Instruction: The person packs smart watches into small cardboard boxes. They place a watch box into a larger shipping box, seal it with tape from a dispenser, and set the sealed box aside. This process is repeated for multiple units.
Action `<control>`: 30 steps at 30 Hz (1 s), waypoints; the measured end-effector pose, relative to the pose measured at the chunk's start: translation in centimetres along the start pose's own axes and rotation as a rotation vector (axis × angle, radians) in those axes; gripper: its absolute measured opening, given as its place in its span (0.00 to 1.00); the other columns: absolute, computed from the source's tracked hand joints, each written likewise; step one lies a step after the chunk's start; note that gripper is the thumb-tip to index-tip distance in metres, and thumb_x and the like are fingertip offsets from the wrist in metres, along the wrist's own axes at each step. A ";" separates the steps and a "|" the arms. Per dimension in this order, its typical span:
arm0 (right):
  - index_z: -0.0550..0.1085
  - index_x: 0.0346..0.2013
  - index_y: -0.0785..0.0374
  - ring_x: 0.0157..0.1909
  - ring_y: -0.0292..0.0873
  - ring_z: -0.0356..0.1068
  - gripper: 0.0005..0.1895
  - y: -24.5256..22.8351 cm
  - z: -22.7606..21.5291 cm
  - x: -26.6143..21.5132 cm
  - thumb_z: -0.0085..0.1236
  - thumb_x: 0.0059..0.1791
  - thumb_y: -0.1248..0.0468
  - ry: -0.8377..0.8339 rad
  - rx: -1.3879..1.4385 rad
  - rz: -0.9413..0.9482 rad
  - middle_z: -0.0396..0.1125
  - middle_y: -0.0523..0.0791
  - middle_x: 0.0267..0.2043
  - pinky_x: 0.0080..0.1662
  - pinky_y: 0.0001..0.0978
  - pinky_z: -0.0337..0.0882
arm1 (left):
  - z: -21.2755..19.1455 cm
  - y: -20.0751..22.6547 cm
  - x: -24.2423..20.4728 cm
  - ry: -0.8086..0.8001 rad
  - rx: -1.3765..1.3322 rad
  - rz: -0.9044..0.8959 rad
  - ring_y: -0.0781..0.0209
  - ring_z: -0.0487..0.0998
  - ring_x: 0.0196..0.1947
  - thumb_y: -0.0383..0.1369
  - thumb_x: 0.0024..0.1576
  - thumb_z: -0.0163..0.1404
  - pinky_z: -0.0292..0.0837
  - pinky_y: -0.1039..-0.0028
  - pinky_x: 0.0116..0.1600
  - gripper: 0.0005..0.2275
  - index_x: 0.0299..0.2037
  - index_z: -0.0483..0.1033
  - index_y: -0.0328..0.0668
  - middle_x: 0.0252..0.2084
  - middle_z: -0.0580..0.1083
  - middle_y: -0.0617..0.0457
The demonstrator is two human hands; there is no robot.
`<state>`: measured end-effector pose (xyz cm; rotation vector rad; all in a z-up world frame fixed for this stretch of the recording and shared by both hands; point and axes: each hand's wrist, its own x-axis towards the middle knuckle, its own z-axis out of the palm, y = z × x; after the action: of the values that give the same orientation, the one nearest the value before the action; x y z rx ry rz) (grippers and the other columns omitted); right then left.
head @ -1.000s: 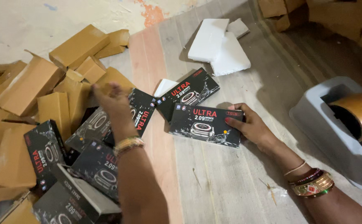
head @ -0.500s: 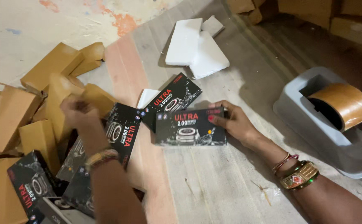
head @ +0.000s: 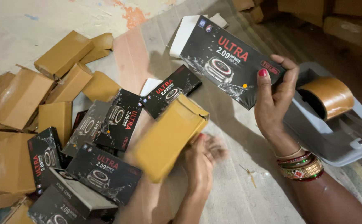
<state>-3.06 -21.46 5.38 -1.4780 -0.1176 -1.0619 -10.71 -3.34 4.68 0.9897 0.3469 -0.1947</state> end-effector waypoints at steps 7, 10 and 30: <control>0.64 0.63 0.66 0.47 0.30 0.63 0.15 0.9 -0.4 0.2 0.53 0.62 0.71 -0.041 0.173 0.107 0.63 0.40 0.46 0.54 0.21 0.67 | -2.2 1.8 -1.2 0.013 1.219 0.505 0.48 0.78 0.29 0.37 0.55 0.57 0.73 0.60 0.37 0.10 0.33 0.83 0.38 0.27 0.79 0.44; 0.61 0.62 0.65 0.48 0.30 0.65 0.17 0.5 -0.1 0.6 0.53 0.60 0.71 -0.018 0.260 0.209 0.65 0.41 0.48 0.51 0.20 0.70 | -1.8 5.5 3.8 0.208 1.658 0.954 0.42 0.76 0.54 0.42 0.47 0.63 0.69 0.53 0.59 0.18 0.40 0.79 0.37 0.46 0.78 0.40; 0.63 0.61 0.66 0.51 0.32 0.69 0.17 -1.5 -1.4 2.0 0.54 0.59 0.71 -0.165 0.107 0.171 0.67 0.43 0.50 0.53 0.24 0.73 | -1.3 3.6 7.5 -0.384 1.319 0.582 0.56 0.83 0.44 0.41 0.48 0.56 0.70 0.61 0.67 0.11 0.32 0.81 0.42 0.48 0.82 0.49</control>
<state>-3.65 -23.26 7.56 -1.4497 -0.1595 -0.7848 -2.82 -0.38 4.05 2.2500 -0.5298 -0.0547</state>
